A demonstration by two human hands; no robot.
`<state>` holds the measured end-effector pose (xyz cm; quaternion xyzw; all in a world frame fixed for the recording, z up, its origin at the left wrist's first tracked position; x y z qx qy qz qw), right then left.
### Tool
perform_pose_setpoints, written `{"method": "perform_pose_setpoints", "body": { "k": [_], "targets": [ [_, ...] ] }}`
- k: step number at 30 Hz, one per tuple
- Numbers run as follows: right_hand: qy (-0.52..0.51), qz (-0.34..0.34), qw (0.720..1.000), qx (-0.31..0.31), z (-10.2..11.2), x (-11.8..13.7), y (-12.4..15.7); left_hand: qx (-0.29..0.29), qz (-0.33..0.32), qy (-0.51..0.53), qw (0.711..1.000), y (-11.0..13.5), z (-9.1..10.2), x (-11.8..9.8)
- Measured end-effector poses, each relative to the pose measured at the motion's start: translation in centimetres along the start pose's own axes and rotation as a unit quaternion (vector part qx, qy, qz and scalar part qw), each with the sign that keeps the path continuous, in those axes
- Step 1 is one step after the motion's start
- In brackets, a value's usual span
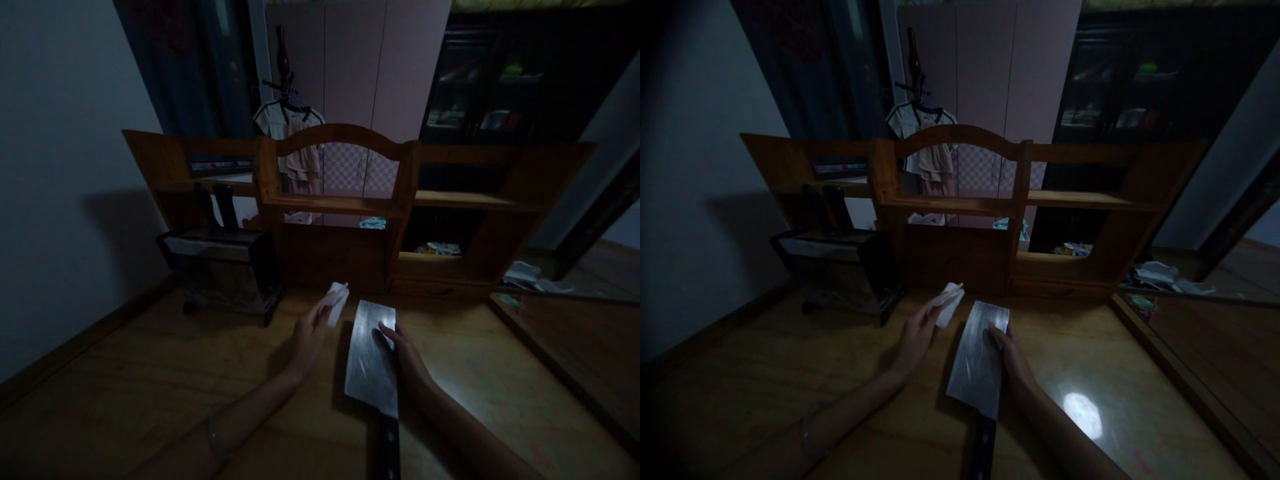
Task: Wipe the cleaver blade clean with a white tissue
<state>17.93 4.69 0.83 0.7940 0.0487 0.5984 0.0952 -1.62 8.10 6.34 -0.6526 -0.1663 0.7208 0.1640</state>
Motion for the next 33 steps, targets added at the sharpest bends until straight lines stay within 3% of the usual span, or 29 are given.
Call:
{"method": "perform_pose_setpoints", "body": {
  "k": [2, 5, 7, 9, 12, 15, 19, 22, 24, 26, 28, 30, 33],
  "targets": [
    [0.006, 0.005, 1.0, 0.007, -0.1, -0.1, -0.2, 0.043, -0.088, -0.072, 0.993, 0.4, -0.6, -2.0],
    [-0.014, 0.042, 0.999, 0.028, -0.4, 0.4, -0.3, 0.186, -0.189, -0.192, 0.945, 2.0, -3.5, -3.9],
    [-0.029, 0.055, 0.998, 0.028, -0.5, 0.6, -0.3, 0.281, -0.212, -0.23, 0.907, 3.3, -5.5, -4.2],
    [-0.034, 0.051, 0.998, 0.025, -0.5, 0.6, -0.3, 0.329, -0.213, -0.243, 0.887, 4.3, -6.6, -4.2],
    [-0.039, 0.049, 0.997, 0.038, -0.8, 0.7, -0.2, 0.33, -0.218, -0.263, 0.88, 4.6, -7.0, -3.8],
    [-0.04, 0.054, 0.996, 0.05, -0.9, 0.6, -0.1, 0.296, -0.194, -0.285, 0.891, 3.8, -6.4, -2.5],
    [-0.02, 0.036, 0.999, 0.034, -0.5, 0.2, 0.0, 0.19, -0.123, -0.259, 0.939, 2.0, -4.1, -1.3],
    [-0.009, 0.016, 1.0, 0.015, -0.3, 0.2, 0.2, 0.122, -0.133, -0.222, 0.958, 1.4, -2.6, -2.4],
    [-0.034, 0.015, 0.999, 0.027, -0.6, 0.5, 0.4, 0.162, -0.198, -0.213, 0.943, 2.1, -3.4, -3.9],
    [-0.071, 0.014, 0.997, 0.038, -0.9, 0.5, 0.4, 0.261, -0.256, -0.226, 0.903, 3.4, -5.2, -4.7],
    [-0.092, 0.022, 0.995, 0.033, -0.8, 0.5, 0.2, 0.336, -0.263, -0.251, 0.869, 4.5, -6.8, -4.5],
    [-0.083, 0.044, 0.995, 0.023, -0.4, 0.5, 0.0, 0.334, -0.239, -0.278, 0.868, 4.5, -7.2, -3.8],
    [-0.06, 0.065, 0.996, 0.021, -0.1, 0.5, -0.1, 0.27, -0.19, -0.297, 0.896, 3.4, -6.2, -2.5]
  ]
}}
Point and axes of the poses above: each hand's wrist, its own y-axis away from the middle knuckle, its own z-axis out of the back of the hand, x = y × z, the point moved 8 cm from there along -y, towards the middle knuckle, and after that the axes turned 8 degrees about y, right-handed, at the moved point
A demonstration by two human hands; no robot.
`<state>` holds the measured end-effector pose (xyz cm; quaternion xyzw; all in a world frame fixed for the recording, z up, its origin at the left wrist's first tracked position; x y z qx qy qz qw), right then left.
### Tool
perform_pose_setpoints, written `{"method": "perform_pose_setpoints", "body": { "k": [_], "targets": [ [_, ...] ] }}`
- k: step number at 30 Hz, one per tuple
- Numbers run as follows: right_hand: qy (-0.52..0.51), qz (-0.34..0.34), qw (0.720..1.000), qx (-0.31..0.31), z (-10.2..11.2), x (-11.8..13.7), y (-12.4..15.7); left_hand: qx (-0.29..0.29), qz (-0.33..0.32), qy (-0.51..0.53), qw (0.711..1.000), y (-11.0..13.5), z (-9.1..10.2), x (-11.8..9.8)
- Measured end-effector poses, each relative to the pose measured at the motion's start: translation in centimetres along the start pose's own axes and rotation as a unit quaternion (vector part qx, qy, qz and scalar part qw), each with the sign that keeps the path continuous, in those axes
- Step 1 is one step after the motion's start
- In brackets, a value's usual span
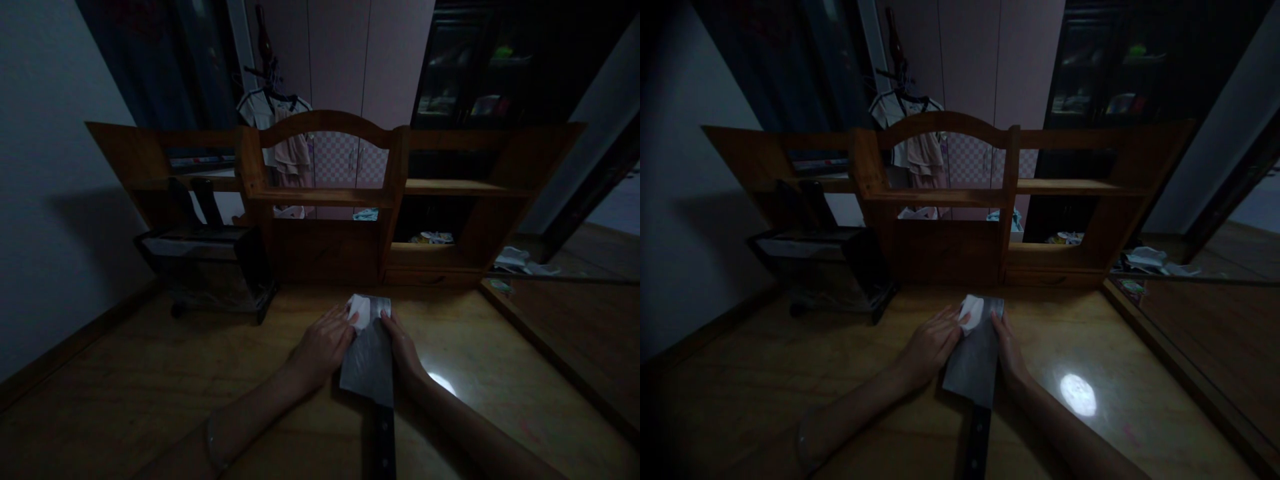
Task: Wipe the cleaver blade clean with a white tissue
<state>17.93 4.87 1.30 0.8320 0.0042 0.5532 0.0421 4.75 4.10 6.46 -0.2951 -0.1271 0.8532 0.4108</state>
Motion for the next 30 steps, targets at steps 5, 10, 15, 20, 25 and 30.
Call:
{"method": "perform_pose_setpoints", "body": {
  "k": [5, 10, 15, 20, 25, 30],
  "targets": [
    [0.013, -0.034, 0.999, -0.019, 0.4, -0.4, 0.3, -0.116, 0.031, 0.036, 0.992, 0.7, 2.6, 1.6],
    [-0.006, -0.046, 0.999, -0.027, 0.4, -0.3, 0.3, -0.035, -0.14, 0.027, 0.989, 1.0, 2.4, -3.5],
    [-0.085, -0.131, 0.988, -0.013, -0.6, -1.0, 0.7, 0.083, -0.167, 0.001, 0.982, 1.0, 0.1, -5.0],
    [-0.105, -0.113, 0.987, 0.038, -1.7, -0.3, 1.2, -0.005, -0.043, 0.02, 0.999, 0.6, 1.7, -1.2],
    [-0.099, -0.113, 0.988, 0.04, -1.7, -0.1, 1.4, -0.083, -0.004, 0.06, 0.995, 1.1, 3.3, 0.5],
    [-0.112, -0.103, 0.987, 0.042, -1.4, -0.3, 0.9, 0.031, -0.149, 0.036, 0.988, 1.3, 1.7, -3.0]
  ]
}}
Point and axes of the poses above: each hand's wrist, its own y-axis away from the middle knuckle, its own z-axis out of the back of the hand, x = y × z, the point moved 8 cm from there along -y, towards the middle knuckle, and after that the axes turned 8 degrees about y, right-handed, at the moved point
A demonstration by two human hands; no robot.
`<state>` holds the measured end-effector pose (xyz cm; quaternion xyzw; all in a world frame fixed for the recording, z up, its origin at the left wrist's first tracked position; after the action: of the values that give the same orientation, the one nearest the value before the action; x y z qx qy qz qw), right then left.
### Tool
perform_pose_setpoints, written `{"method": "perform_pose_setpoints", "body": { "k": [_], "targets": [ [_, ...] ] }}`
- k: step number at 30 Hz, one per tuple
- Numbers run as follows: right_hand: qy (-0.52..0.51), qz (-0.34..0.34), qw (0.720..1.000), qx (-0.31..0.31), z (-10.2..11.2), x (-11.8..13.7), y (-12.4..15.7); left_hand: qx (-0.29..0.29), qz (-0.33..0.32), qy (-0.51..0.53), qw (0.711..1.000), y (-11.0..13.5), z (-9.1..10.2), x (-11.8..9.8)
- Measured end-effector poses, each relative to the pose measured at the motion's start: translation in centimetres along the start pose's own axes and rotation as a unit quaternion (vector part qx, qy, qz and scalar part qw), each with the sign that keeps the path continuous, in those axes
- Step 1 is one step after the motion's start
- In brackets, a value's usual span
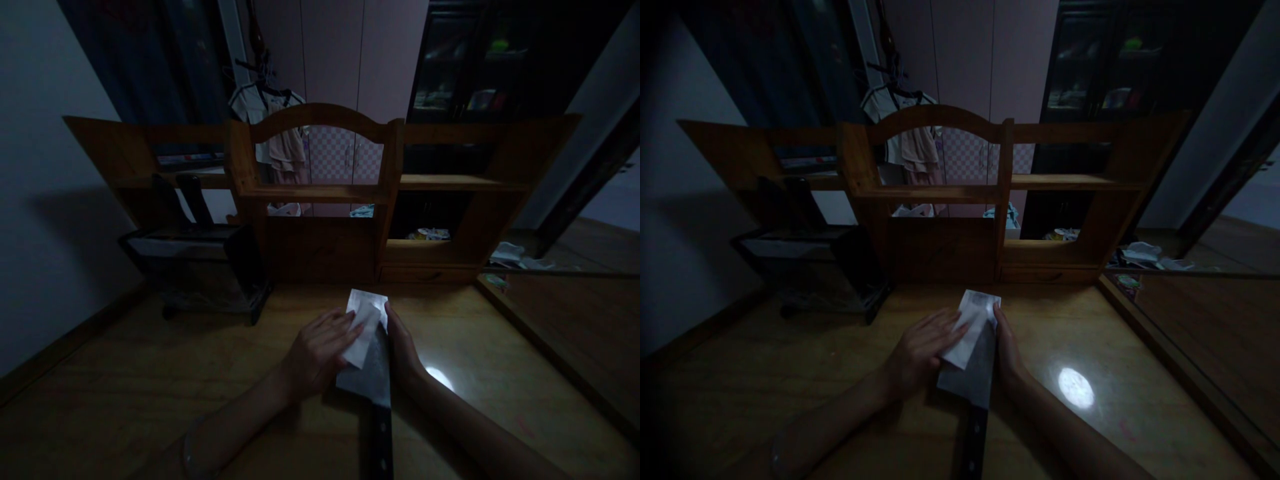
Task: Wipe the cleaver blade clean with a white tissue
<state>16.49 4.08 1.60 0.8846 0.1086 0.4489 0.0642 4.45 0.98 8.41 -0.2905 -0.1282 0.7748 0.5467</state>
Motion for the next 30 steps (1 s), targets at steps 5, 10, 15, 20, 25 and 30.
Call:
{"method": "perform_pose_setpoints", "body": {
  "k": [5, 10, 15, 20, 25, 30],
  "targets": [
    [-0.017, -0.039, 0.999, 0.031, -0.5, -0.7, -0.2, 0.061, 0.007, -0.027, 0.998, -0.7, -1.7, -0.6],
    [0.002, 0.009, 1.0, 0.001, -0.4, 0.2, -0.1, -0.044, 0.144, -0.079, 0.986, -0.1, 0.2, 2.6],
    [0.006, 0.023, 1.0, 0.003, -0.7, 0.7, 0.3, -0.086, 0.14, -0.097, 0.982, 0.3, 1.5, 2.3],
    [-0.014, -0.022, 1.0, -0.004, -0.2, -0.2, 0.3, 0.074, -0.058, -0.074, 0.993, -0.7, -1.1, -3.0],
    [-0.008, 0.003, 0.999, -0.051, 0.9, 0.0, 0.3, 0.085, -0.103, -0.095, 0.987, -1.0, -2.0, -4.1],
    [0.013, 0.023, 1.0, 0.012, -0.5, 0.5, 0.0, 0.007, 0.02, -0.134, 0.991, -0.8, -0.7, -0.8]
  ]
}}
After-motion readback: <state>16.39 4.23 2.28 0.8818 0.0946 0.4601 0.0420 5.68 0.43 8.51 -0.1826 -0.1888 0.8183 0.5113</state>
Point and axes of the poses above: each hand's wrist, its own y-axis away from the middle knuckle, its own z-axis out of the back of the hand, x = y × z, the point moved 8 cm from there along -y, towards the middle knuckle, and after that the axes turned 8 degrees about y, right-handed, at the moved point
